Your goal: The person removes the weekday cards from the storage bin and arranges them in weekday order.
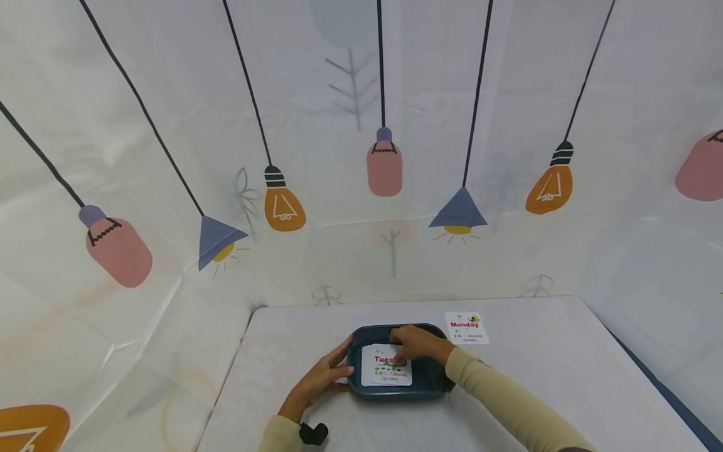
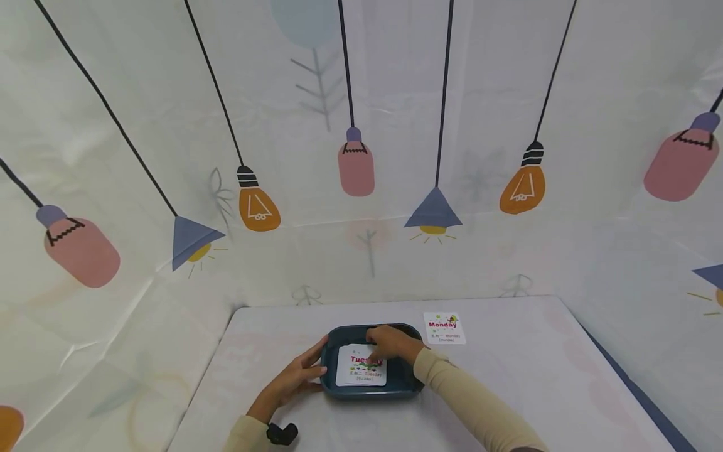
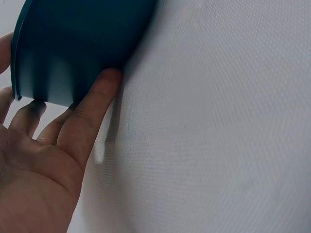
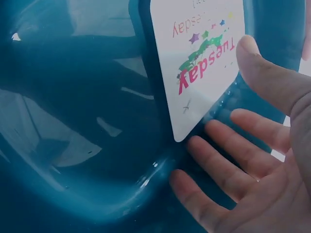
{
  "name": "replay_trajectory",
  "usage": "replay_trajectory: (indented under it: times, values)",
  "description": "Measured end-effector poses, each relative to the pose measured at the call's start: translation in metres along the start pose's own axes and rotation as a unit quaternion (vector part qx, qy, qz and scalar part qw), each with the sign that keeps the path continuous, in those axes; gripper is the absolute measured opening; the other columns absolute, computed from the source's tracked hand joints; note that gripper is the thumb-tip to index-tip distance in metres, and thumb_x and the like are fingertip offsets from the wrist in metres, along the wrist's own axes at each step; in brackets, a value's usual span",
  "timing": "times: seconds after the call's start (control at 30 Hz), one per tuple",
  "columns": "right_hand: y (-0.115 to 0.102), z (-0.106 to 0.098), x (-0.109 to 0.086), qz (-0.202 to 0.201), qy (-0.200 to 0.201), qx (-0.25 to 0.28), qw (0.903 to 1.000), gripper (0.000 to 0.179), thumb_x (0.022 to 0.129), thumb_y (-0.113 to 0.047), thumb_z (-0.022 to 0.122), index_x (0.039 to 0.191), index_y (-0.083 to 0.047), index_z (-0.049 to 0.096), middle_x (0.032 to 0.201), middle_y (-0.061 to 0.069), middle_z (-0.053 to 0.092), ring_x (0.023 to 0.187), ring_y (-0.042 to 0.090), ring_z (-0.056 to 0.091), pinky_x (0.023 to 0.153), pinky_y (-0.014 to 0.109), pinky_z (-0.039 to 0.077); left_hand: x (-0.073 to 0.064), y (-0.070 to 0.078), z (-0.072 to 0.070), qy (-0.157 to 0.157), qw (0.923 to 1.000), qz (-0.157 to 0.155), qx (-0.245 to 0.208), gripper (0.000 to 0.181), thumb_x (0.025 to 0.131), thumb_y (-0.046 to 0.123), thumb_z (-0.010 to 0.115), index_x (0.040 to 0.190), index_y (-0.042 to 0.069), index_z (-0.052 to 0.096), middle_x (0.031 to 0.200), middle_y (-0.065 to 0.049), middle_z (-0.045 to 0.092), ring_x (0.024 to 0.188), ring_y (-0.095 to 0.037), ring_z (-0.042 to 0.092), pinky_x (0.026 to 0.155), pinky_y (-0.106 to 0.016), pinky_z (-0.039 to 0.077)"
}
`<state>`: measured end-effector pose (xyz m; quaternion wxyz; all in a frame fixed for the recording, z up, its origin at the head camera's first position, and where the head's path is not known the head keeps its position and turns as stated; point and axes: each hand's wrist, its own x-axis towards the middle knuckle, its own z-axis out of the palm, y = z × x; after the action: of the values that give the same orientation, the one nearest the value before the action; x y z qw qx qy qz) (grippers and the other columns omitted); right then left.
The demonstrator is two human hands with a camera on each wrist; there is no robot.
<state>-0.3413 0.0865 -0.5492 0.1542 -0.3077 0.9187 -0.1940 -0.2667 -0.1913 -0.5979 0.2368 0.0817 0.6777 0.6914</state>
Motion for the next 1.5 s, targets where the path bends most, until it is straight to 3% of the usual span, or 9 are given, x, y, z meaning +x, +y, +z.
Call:
replay_trajectory:
  times: [0.23,0.53,0.8,1.0,1.17,1.37,1.43,1.5]
  values:
    - [-0.012,0.003,-0.002,0.035,-0.007,-0.066,0.9972,0.06,0.073,-0.03,0.089,0.121,0.0,0.066,0.106,0.008,0.068,0.089,0.017,0.062,0.088,0.04,0.057,-0.001,0.002,0.001,-0.007,1.0,0.002,0.003,0.078,0.097,0.012,0.061,0.161,0.028,0.02,0.169,-0.016,0.005,0.15,-0.05,0.016,0.097,-0.06,0.052]
    - [-0.026,0.011,-0.003,0.051,-0.015,-0.196,0.9791,0.066,0.069,-0.041,0.09,0.119,-0.005,0.065,0.107,0.008,0.061,0.092,0.021,0.06,0.091,0.043,0.056,0.001,0.0,0.001,-0.005,0.9999,-0.001,-0.015,0.078,0.097,0.012,0.062,0.16,0.03,0.021,0.169,-0.013,0.004,0.152,-0.049,0.009,0.098,-0.06,0.051]
    - [-0.026,0.015,-0.001,0.042,-0.007,-0.226,0.9731,0.072,0.068,-0.043,0.091,0.124,-0.008,0.062,0.112,0.009,0.06,0.1,0.025,0.058,0.097,0.044,0.053,0.001,-0.001,0.0,-0.004,0.9998,0.001,-0.02,0.078,0.097,0.011,0.062,0.161,0.029,0.02,0.169,-0.013,0.003,0.151,-0.05,0.007,0.099,-0.061,0.05]
    - [-0.027,0.019,-0.004,0.011,0.022,-0.286,0.958,0.075,0.065,-0.051,0.09,0.121,-0.011,0.062,0.108,0.007,0.063,0.093,0.021,0.057,0.093,0.038,0.054,0.002,-0.002,0.001,-0.003,0.9997,-0.002,-0.023,0.079,0.096,0.011,0.062,0.16,0.03,0.021,0.169,-0.015,0.003,0.151,-0.051,0.007,0.098,-0.061,0.05]
    - [-0.031,0.018,-0.007,-0.011,0.045,-0.306,0.9509,0.072,0.062,-0.05,0.092,0.114,-0.013,0.06,0.1,0.005,0.068,0.085,0.018,0.054,0.083,0.032,0.053,0.002,-0.002,0.001,-0.003,0.9998,-0.001,-0.022,0.079,0.096,0.011,0.062,0.16,0.03,0.021,0.169,-0.014,0.003,0.151,-0.051,0.007,0.098,-0.061,0.05]
    - [-0.035,0.018,-0.009,-0.008,0.057,-0.352,0.9341,0.076,0.06,-0.056,0.091,0.115,-0.015,0.057,0.096,0.006,0.071,0.085,0.019,0.055,0.078,0.031,0.053,0.002,-0.002,0.001,-0.002,0.9998,-0.002,-0.019,0.078,0.096,0.012,0.063,0.16,0.03,0.021,0.169,-0.014,0.003,0.151,-0.05,0.007,0.098,-0.06,0.051]
    - [-0.036,0.018,-0.009,-0.003,0.058,-0.359,0.9317,0.078,0.06,-0.057,0.09,0.117,-0.017,0.056,0.098,0.007,0.069,0.087,0.02,0.056,0.08,0.032,0.054,0.001,-0.002,0.001,-0.002,0.9998,-0.004,-0.019,0.078,0.096,0.012,0.063,0.16,0.03,0.021,0.169,-0.014,0.003,0.151,-0.05,0.007,0.098,-0.06,0.051]
    - [-0.037,0.017,-0.009,0.002,0.057,-0.342,0.9379,0.077,0.062,-0.055,0.09,0.119,-0.017,0.055,0.1,0.008,0.067,0.088,0.02,0.056,0.081,0.033,0.055,0.001,-0.002,0.001,-0.001,0.9998,-0.006,-0.019,0.078,0.096,0.012,0.063,0.16,0.03,0.021,0.169,-0.015,0.003,0.151,-0.05,0.007,0.099,-0.06,0.05]
